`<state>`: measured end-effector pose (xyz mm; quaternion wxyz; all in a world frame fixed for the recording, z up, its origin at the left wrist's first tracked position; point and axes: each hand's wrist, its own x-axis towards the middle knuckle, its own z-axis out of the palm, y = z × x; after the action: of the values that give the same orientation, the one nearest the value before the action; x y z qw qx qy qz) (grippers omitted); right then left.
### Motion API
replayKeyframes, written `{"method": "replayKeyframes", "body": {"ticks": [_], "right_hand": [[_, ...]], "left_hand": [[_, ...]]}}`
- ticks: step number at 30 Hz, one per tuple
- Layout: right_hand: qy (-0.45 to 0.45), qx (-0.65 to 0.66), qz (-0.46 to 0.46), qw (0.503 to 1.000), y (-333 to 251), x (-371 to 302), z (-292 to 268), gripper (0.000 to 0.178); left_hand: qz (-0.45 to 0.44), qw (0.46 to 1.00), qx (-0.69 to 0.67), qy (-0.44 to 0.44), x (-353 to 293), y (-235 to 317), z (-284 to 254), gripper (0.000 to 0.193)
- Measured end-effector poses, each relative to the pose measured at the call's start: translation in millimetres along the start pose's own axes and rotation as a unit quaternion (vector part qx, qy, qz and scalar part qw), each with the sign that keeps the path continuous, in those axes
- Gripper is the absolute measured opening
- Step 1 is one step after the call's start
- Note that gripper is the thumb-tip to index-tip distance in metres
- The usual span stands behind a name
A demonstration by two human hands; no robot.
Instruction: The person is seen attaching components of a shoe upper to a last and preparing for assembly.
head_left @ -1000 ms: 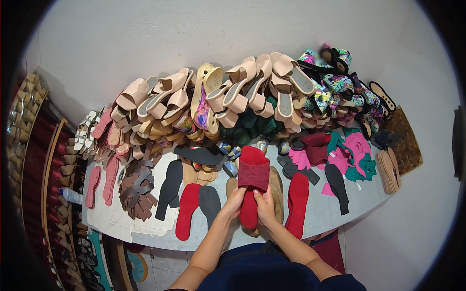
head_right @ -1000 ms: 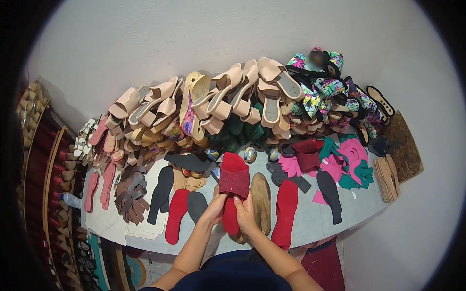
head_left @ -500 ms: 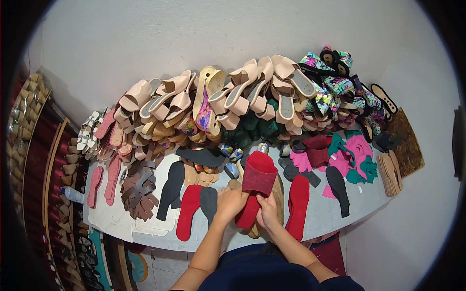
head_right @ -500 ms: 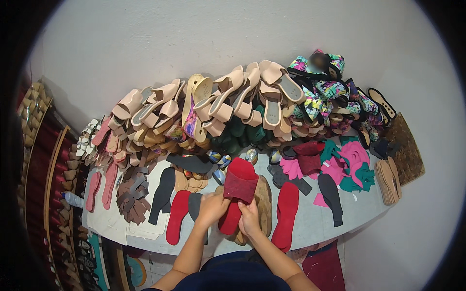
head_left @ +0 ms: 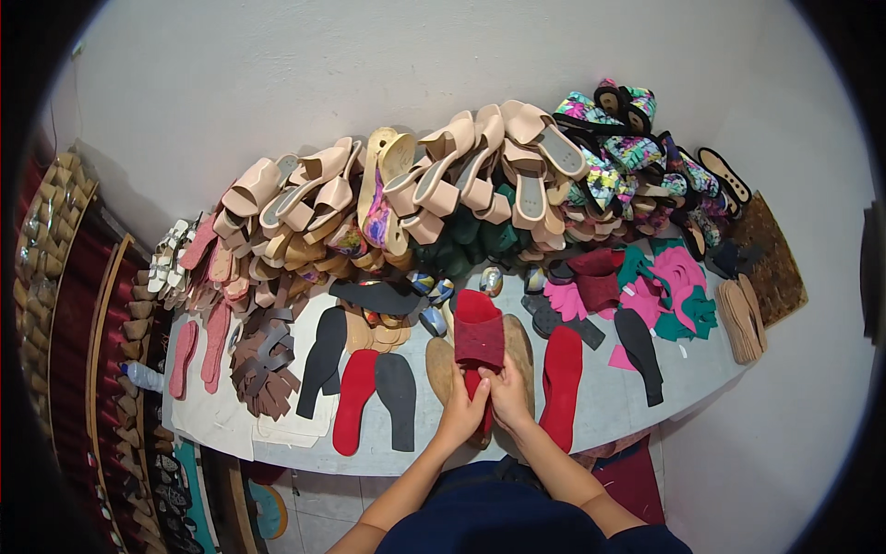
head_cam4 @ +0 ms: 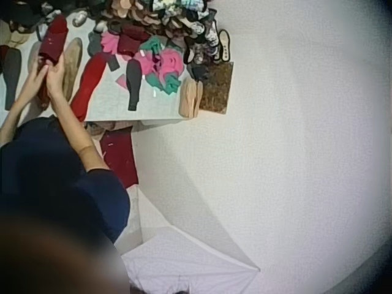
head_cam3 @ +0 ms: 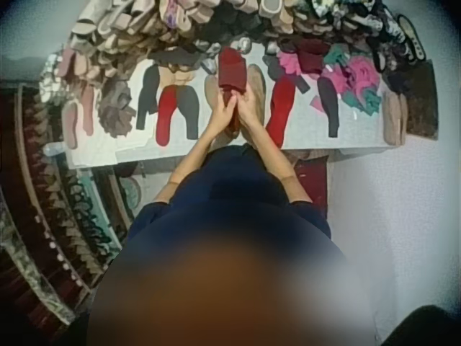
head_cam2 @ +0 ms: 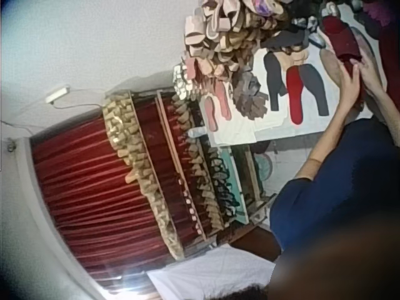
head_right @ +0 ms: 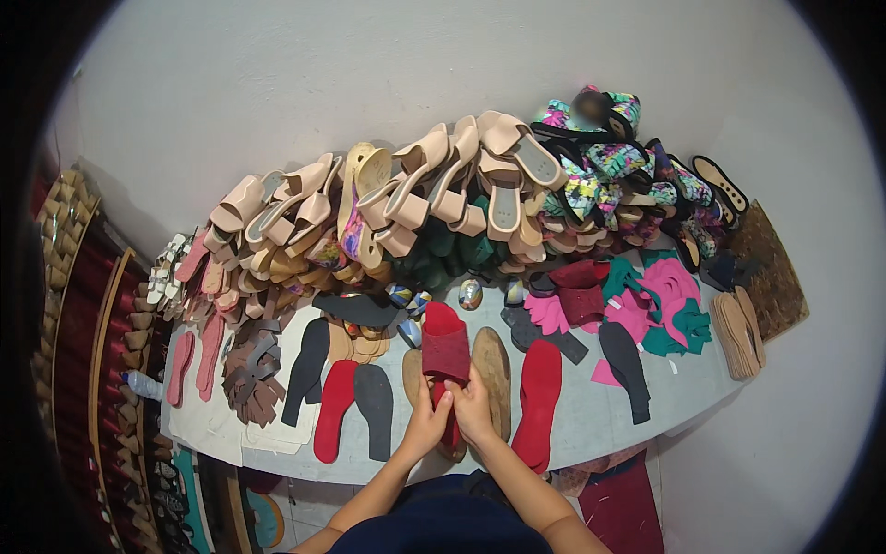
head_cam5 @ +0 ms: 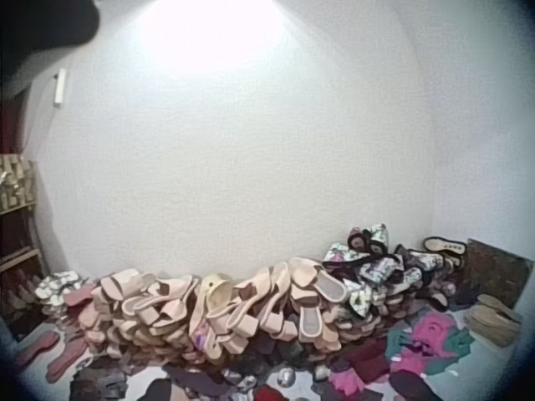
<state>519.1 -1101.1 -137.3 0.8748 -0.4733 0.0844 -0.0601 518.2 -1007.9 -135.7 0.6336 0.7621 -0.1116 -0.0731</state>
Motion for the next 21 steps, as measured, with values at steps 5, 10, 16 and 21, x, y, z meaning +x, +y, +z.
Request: {"method": "replayKeyframes", "body": {"ticks": [5,10,16,21], "right_hand": [[-0.134,0.110,0.037,0.984,-32.0,-18.9,0.6,0.076],[-0.160,0.115,0.055,0.979,-45.8,-30.6,-22.3,0.088],[-0.154,0.066,0.006,0.986,-64.8,-32.4,-46.0,0.063],[0.014,-0.176,-0.161,0.971,-76.3,-8.5,-86.6,0.032]], "left_hand": [[-0.035,0.991,-0.128,-0.023,6.6,-2.1,4.0,0.058],[-0.193,0.909,-0.349,-0.120,10.4,-6.8,2.5,0.077],[-0.237,0.838,-0.467,-0.151,14.1,-1.3,13.2,0.081],[-0.198,0.873,-0.396,-0.206,16.3,14.4,37.7,0.081]]}}
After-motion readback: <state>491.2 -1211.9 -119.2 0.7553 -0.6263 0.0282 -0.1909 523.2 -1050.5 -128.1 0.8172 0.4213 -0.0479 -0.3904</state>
